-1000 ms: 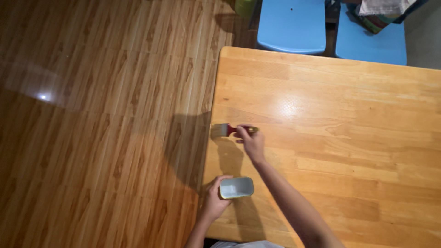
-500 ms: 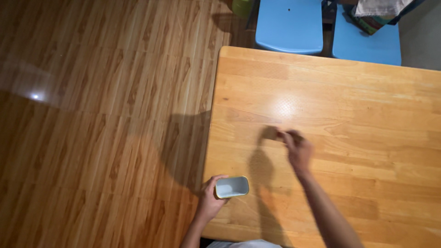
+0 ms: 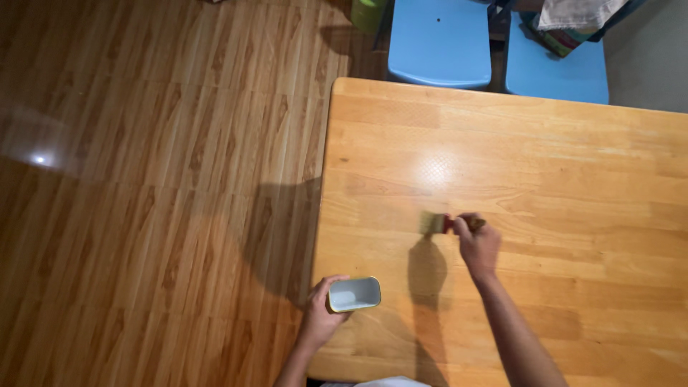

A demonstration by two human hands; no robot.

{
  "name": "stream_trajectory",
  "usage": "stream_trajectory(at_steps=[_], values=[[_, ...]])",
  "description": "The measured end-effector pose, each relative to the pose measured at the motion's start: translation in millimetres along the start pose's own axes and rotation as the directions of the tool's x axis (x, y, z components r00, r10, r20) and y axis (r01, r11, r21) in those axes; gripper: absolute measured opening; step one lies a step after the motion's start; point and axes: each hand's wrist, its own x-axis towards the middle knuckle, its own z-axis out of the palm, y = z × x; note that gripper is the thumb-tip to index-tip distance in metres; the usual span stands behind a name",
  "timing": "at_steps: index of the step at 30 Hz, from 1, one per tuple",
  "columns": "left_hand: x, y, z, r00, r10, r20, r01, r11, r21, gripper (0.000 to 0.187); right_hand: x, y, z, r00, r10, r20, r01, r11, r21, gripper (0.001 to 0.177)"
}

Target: The person applies a finish to a wooden table using a paintbrush and a small metal tin. They repeatedly dip the brush into the tin and spread the finish across the table surface in long strokes.

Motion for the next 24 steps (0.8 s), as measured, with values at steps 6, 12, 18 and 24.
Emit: stream_trajectory(at_steps=[6, 12, 18, 24], values=[[3, -3, 2, 0.998, -0.044, 0.047, 0.042, 0.998, 0.046, 0.062, -4, -56, 87, 0.980, 0.025, 0.197, -0.111, 0.891, 0.440, 0.026], [3, 5, 10, 0.998, -0.023, 0.051, 0.017, 0.992, 0.123, 0.060, -15, -47, 148, 0.948, 0.106, 0.299, -0.203, 0.927, 0.316, 0.025], [-4, 12, 13, 0.998, -0.056, 0.037, 0.053, 0.996, 0.066, 0.059, -6, 7, -6, 0.996, 0.075, 0.052, -0.080, 0.990, 0.119, 0.025], [-11, 15, 30, 0.999, -0.054, 0.009, 0.053, 0.998, 0.018, 0.060, 0, -36, 34, 0.985, -0.003, 0.174, -0.078, 0.884, 0.460, 0.027]])
